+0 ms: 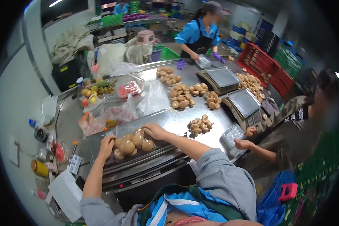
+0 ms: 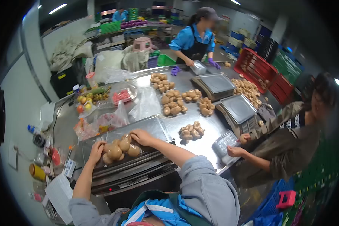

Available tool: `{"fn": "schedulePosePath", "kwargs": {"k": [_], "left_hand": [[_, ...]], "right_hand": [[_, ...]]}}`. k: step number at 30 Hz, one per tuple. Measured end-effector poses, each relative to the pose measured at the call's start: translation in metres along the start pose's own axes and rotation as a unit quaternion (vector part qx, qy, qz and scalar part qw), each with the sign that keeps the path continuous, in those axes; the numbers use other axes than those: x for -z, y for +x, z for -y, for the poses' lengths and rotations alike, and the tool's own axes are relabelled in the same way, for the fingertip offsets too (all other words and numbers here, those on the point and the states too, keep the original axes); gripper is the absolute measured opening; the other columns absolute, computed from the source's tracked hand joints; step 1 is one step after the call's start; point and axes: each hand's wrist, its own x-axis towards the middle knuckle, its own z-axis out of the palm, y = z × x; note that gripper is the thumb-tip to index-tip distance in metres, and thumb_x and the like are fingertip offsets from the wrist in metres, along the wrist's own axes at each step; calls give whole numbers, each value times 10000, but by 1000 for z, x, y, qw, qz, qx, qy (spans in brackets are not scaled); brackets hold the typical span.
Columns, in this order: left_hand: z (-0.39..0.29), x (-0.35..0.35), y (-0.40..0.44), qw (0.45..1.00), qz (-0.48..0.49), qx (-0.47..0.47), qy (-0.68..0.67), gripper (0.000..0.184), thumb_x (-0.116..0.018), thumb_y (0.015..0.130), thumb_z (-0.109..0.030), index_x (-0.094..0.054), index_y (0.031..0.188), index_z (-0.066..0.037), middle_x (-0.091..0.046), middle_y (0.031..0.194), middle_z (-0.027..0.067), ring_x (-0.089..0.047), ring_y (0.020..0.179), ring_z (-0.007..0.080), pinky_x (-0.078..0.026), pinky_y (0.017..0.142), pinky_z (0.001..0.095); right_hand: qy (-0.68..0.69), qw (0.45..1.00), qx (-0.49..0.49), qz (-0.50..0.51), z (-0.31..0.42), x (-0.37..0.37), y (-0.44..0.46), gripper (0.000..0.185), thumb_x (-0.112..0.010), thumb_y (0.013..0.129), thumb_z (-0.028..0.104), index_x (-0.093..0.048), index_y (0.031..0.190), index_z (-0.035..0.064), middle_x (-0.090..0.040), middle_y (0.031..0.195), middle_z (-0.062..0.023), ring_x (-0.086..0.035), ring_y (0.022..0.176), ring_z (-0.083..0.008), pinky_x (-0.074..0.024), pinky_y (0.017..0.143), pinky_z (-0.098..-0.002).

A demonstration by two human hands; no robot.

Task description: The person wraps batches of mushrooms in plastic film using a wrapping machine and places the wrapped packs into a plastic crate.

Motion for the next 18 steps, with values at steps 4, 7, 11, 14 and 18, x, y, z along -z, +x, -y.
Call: {"fn": "schedulePosePath", "kwargs": {"k": [4, 7, 11, 14, 18], "left_hand": [[-53, 10, -50, 987, 77, 100, -101, 263, -407, 917, -214, -550, 954, 4, -575, 908, 118, -507, 830, 154, -406, 728, 281], [-42, 6, -78, 998, 42, -16, 49, 312, -412, 922, -251, -555, 881, 24, -561, 783, 131, -512, 737, 212, -400, 682, 337], [-24, 2, -93, 999, 48, 20, 8, 342, -404, 930, -259, -562, 818, 23, -549, 737, 133, -507, 692, 248, -396, 664, 354], [-35, -1, -90, 994, 24, 96, -50, 412, -396, 952, -306, -559, 795, 39, -568, 706, 74, -486, 660, 146, -385, 612, 318], [-48, -4, -84, 994, 23, 80, -67, 428, -385, 962, -320, -561, 816, 41, -563, 718, 37, -467, 684, 110, -388, 618, 287]], "right_hand": [[120, 985, -106, 65, 24, -1, -46, 351, -426, 929, 319, -570, 1016, 10, -618, 924, -167, -588, 871, -258, -441, 796, -340], [-54, 991, 119, 16, 37, 10, -60, 347, -414, 941, 298, -554, 1109, 28, -621, 960, -134, -584, 899, -243, -438, 794, -326], [-70, 974, 199, -80, 49, 16, -65, 340, -420, 934, 289, -571, 1065, 14, -634, 897, -136, -596, 840, -266, -448, 757, -349], [58, 991, -70, 100, 48, 23, -60, 357, -427, 922, 309, -591, 1008, 3, -641, 858, -132, -600, 821, -302, -454, 736, -378], [-39, 996, -74, 33, 29, 9, -50, 397, -416, 914, 355, -603, 974, 10, -642, 859, -154, -593, 822, -356, -455, 728, -390]]}}
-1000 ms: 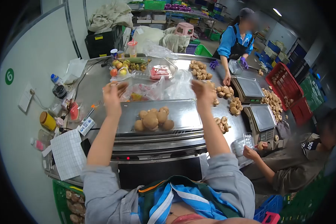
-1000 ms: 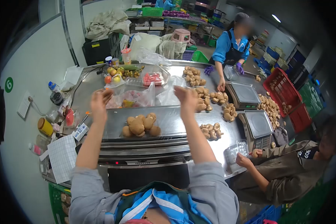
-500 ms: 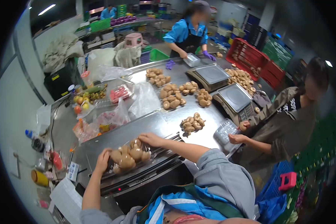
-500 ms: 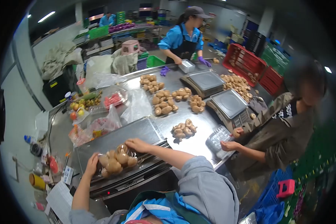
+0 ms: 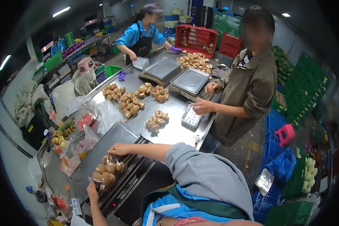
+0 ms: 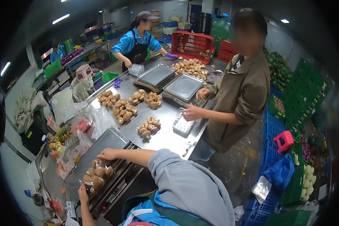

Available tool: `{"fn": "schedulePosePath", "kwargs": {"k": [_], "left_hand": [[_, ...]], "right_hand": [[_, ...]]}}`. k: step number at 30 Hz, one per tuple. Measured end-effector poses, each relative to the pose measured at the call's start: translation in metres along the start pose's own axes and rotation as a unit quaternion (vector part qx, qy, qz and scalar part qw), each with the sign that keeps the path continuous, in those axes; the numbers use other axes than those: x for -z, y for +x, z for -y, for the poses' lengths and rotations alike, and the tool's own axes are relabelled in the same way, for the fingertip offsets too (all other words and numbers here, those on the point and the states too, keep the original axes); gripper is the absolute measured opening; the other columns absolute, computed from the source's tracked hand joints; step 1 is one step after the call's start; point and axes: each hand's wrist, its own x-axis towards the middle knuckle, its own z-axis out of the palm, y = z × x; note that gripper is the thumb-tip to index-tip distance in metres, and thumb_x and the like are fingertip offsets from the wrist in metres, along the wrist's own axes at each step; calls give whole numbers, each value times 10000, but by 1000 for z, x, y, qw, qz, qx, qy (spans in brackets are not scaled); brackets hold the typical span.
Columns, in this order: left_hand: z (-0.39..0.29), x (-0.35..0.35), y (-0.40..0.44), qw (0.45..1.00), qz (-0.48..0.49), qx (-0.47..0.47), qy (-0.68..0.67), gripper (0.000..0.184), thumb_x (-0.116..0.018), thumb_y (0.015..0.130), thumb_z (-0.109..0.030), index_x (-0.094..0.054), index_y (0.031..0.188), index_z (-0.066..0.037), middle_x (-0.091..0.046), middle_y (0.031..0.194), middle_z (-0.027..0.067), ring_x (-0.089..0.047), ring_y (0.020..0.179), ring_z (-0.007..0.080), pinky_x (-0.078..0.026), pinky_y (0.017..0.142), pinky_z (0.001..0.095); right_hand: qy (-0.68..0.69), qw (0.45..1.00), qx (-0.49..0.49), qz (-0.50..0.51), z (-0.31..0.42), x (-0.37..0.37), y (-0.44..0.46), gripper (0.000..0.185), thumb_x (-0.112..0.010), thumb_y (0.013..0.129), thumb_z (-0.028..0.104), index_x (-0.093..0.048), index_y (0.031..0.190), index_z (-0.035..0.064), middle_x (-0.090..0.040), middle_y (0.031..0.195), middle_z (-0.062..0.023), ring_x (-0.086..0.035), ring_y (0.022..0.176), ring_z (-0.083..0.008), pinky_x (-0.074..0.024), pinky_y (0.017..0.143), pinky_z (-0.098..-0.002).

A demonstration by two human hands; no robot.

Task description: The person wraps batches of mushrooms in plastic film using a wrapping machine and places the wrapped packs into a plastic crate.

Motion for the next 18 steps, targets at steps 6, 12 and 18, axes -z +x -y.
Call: {"fn": "schedulePosePath", "kwargs": {"k": [6, 12, 18], "left_hand": [[23, -3, 2, 996, -71, -43, 19, 401, -389, 963, -292, -501, 728, 13, -472, 641, 8, -398, 624, 103, -345, 561, 287], [-82, 6, -55, 983, -122, 62, -119, 366, -392, 959, -277, -496, 702, -38, -487, 641, -8, -428, 608, 62, -336, 527, 237], [-8, -70, -156, 912, -7, 305, -275, 293, -501, 913, -301, -541, 809, -30, -554, 620, 53, -520, 420, 128, -423, 329, 236]], "right_hand": [[5, 997, 68, -19, 13, -13, -37, 413, -407, 921, 358, -604, 894, -5, -632, 788, -175, -597, 727, -327, -453, 688, -413], [249, 969, 2, -8, 78, 8, -85, 458, -385, 944, 403, -589, 817, 13, -554, 669, -48, -503, 620, -128, -437, 572, -315], [294, 923, -240, 69, 26, -65, -184, 513, -428, 915, 464, -606, 948, -17, -606, 755, -66, -561, 651, -147, -474, 590, -327]]}}
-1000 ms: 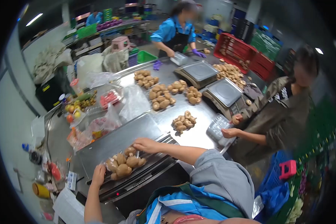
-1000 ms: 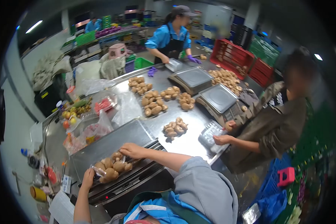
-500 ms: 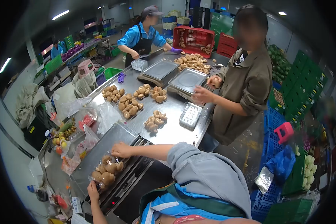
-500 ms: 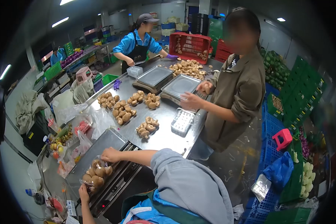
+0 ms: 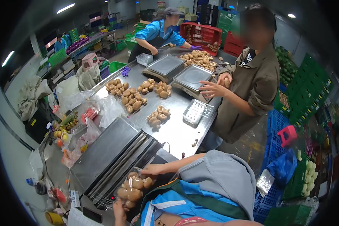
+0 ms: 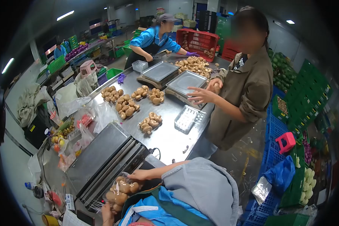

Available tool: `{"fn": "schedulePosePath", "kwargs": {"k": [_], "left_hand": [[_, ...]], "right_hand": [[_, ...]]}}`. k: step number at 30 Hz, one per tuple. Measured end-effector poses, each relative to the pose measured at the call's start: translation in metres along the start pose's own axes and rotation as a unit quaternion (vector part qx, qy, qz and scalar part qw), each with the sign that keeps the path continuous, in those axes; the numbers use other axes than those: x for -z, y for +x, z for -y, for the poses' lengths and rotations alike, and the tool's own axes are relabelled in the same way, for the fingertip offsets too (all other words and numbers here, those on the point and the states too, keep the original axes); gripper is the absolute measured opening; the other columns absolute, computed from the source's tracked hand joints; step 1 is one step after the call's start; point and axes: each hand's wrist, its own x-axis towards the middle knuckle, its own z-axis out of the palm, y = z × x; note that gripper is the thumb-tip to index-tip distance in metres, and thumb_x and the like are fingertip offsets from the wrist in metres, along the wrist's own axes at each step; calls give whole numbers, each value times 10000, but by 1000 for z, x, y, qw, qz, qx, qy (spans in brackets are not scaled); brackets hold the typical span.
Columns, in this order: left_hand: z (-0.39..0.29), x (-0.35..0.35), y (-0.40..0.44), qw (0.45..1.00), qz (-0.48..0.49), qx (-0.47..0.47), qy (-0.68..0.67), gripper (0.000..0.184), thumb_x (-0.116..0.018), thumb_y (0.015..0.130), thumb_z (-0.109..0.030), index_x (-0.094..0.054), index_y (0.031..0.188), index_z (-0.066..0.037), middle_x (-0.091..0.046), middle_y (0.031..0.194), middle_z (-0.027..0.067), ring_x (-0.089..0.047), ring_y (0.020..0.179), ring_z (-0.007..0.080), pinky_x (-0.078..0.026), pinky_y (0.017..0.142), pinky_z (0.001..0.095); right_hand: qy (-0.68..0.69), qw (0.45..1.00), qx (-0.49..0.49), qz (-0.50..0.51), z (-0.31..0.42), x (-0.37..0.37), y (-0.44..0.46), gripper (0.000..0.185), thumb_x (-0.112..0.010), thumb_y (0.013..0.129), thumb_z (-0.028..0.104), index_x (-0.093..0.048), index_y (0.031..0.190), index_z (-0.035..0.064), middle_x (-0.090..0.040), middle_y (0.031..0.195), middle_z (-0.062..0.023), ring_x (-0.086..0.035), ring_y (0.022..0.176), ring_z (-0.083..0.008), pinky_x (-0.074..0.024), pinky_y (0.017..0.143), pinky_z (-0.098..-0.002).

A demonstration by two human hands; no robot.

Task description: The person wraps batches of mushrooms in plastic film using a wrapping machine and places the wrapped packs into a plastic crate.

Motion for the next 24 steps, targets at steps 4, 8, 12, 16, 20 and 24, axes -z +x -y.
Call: {"fn": "schedulePosePath", "kwargs": {"k": [4, 8, 12, 16, 20, 24], "left_hand": [[33, 3, -11, 990, 34, -42, 130, 230, -521, 890, -185, -548, 733, -20, -567, 595, 55, -525, 452, 120, -426, 417, 221], [61, 3, -22, 981, -83, -143, 103, 201, -505, 888, -129, -533, 724, -17, -543, 545, 52, -511, 448, 116, -413, 432, 230], [50, 5, -46, 986, -93, -97, -96, 308, -448, 931, -229, -505, 696, -39, -526, 513, 67, -490, 416, 131, -388, 412, 234], [49, -9, -92, 995, -58, 58, -54, 364, -446, 928, -347, -511, 742, -41, -493, 551, 66, -514, 478, 171, -408, 452, 260], [88, -31, -100, 989, 34, 110, -95, 326, -446, 928, -345, -496, 809, -46, -482, 641, 69, -518, 544, 174, -412, 503, 273], [94, -66, -103, 985, 57, 94, -132, 299, -445, 928, -343, -481, 876, -51, -471, 731, 72, -521, 610, 176, -417, 554, 286]], "right_hand": [[-101, 995, 27, -3, -37, 2, -14, 441, -515, 884, 385, -629, 859, -40, -633, 708, -106, -591, 664, -159, -475, 613, -333], [-199, 966, 122, -112, -49, -15, -48, 311, -557, 855, 307, -638, 889, 8, -646, 751, -128, -625, 679, -194, -477, 624, -329], [50, 955, 65, -286, -47, -29, -57, 320, -529, 885, 295, -605, 815, -8, -556, 583, -60, -528, 491, -129, -414, 465, -281], [82, 984, -62, -148, -76, -19, -101, 373, -475, 918, 381, -573, 738, 69, -448, 532, 36, -345, 424, -67, -266, 398, -240], [304, 912, -266, -68, -161, -43, -94, 265, -477, 916, 312, -628, 880, 97, -568, 638, -5, -456, 507, -101, -361, 474, -265], [251, 945, -207, 36, -122, -52, -83, 266, -489, 908, 311, -612, 918, 76, -580, 690, -30, -486, 554, -112, -392, 505, -273]]}}
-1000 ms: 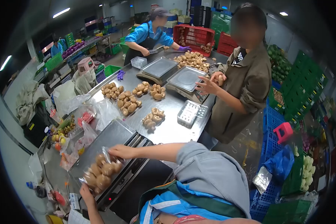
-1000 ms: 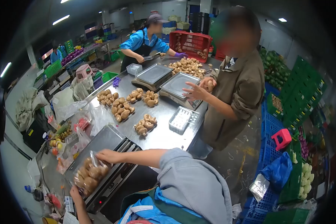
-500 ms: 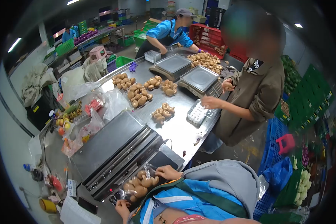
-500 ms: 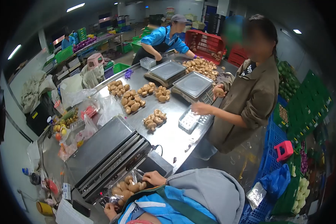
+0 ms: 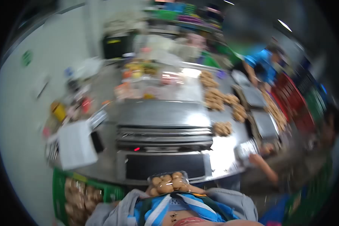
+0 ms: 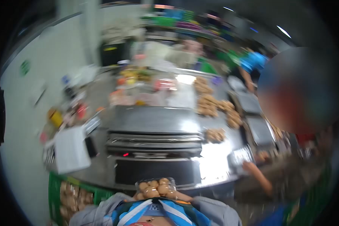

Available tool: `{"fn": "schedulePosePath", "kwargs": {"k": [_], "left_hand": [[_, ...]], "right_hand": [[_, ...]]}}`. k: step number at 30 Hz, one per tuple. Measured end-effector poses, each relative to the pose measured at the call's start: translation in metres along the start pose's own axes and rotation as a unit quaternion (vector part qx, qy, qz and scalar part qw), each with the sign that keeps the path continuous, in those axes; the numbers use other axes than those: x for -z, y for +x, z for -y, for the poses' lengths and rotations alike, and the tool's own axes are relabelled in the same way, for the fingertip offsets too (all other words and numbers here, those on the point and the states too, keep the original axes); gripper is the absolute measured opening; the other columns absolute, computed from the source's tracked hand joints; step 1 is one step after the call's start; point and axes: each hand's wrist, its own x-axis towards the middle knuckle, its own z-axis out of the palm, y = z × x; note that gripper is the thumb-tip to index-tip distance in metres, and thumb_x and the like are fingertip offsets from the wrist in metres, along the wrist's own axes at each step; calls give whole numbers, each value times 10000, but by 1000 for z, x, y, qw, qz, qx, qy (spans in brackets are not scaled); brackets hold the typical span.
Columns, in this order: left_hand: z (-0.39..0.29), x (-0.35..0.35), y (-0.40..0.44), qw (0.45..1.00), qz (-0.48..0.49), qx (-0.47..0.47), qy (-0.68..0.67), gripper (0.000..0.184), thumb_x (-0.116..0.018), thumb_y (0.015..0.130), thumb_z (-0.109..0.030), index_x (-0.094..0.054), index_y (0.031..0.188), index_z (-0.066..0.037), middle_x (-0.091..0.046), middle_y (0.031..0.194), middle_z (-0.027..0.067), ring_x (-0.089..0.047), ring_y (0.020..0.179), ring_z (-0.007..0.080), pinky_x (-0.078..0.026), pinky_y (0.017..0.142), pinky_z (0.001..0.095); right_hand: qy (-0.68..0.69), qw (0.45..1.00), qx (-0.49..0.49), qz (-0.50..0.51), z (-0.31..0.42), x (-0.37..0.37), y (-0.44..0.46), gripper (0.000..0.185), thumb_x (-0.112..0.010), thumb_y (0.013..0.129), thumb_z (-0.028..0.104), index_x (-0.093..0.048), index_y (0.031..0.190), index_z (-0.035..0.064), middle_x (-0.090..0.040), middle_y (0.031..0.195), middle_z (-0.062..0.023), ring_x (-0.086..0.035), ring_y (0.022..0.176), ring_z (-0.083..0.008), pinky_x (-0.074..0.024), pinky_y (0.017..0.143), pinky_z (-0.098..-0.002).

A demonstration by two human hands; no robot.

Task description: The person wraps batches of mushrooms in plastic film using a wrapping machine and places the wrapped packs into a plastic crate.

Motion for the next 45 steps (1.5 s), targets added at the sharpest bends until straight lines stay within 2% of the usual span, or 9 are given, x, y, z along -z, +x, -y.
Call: {"fn": "schedulePosePath", "kwargs": {"k": [14, 17, 21, 24, 28, 32, 37, 38, 45], "left_hand": [[69, -76, -25, 967, -94, -142, -188, 324, -444, 926, -334, -428, 1109, -67, -433, 1045, 84, -532, 841, 186, -434, 732, 332], [90, -81, -46, 948, -132, -158, -244, 352, -444, 926, -333, -417, 1160, -71, -425, 1112, 86, -535, 890, 188, -438, 770, 342], [97, -80, -64, 921, -154, -199, -296, 396, -443, 926, -330, -402, 1226, -76, -414, 1202, 90, -538, 957, 191, -442, 821, 355], [92, -67, -80, 892, -183, -248, -330, 434, -443, 925, -329, -391, 1276, -79, -406, 1269, 92, -541, 1006, 193, -446, 859, 365], [84, -34, -143, 833, -248, -382, -314, 539, -475, 912, -334, -310, 1357, -80, -365, 1356, 104, -541, 1060, 201, -451, 896, 363], [79, 7, -187, 707, -523, -475, -33, 864, -667, 769, -439, -213, 1388, -43, -401, 1318, 150, -400, 1213, 257, -357, 998, 382], [140, 83, -283, 636, -361, -463, -500, 497, -575, 868, -250, -387, 1283, -51, -499, 1193, 120, -527, 1049, 187, -475, 862, 344], [189, 126, -283, 557, -560, -487, -373, 465, -595, 842, -241, -445, 1235, -43, -545, 1117, 118, -556, 959, 174, -500, 785, 336], [294, 140, -446, 415, -905, 77, 61, 803, -725, 621, -522, -454, 1177, -9, -617, 970, 198, -618, 876, 305, -484, 741, 387]], "right_hand": [[-417, 862, 83, 277, 64, -75, 36, 354, -529, 880, 307, -556, 1051, -1, -621, 869, -119, -593, 720, -150, -498, 612, -302], [-120, 821, -75, 554, 98, -122, -28, 501, -562, 860, 299, -417, 1238, 4, -587, 1013, -185, -599, 951, -286, -499, 823, -407], [-488, 697, 33, 524, 85, -167, -61, 641, -687, 709, 21, -385, 1275, 13, -561, 1110, -129, -563, 1003, -215, -431, 910, -341], [-456, 704, 76, 539, 64, -168, -37, 560, -642, 736, 27, -415, 1246, -2, -565, 1110, -115, -556, 997, -176, -445, 886, -313], [-342, 833, 184, 394, 34, -205, -44, 480, -553, 796, 99, -364, 1216, -37, -541, 1106, -205, -598, 910, -262, -518, 767, -347], [-370, 757, 295, 451, -44, -267, -56, 801, -696, 676, 53, -192, 1298, 25, -337, 1206, -127, -365, 1137, -236, -310, 975, -362], [-369, 730, 161, 553, -75, -306, -68, 791, -649, 805, 102, -131, 1396, 15, -452, 1210, -150, -481, 1085, -220, -376, 928, -343], [-367, 748, 148, 533, -76, -308, -63, 721, -623, 833, 114, -172, 1388, 30, -483, 1167, -134, -509, 1035, -211, -398, 901, -326], [-397, 780, 119, 469, -80, -289, -29, 409, -589, 865, 83, -425, 1233, 12, -589, 950, -76, -564, 884, -146, -439, 810, -268]]}}
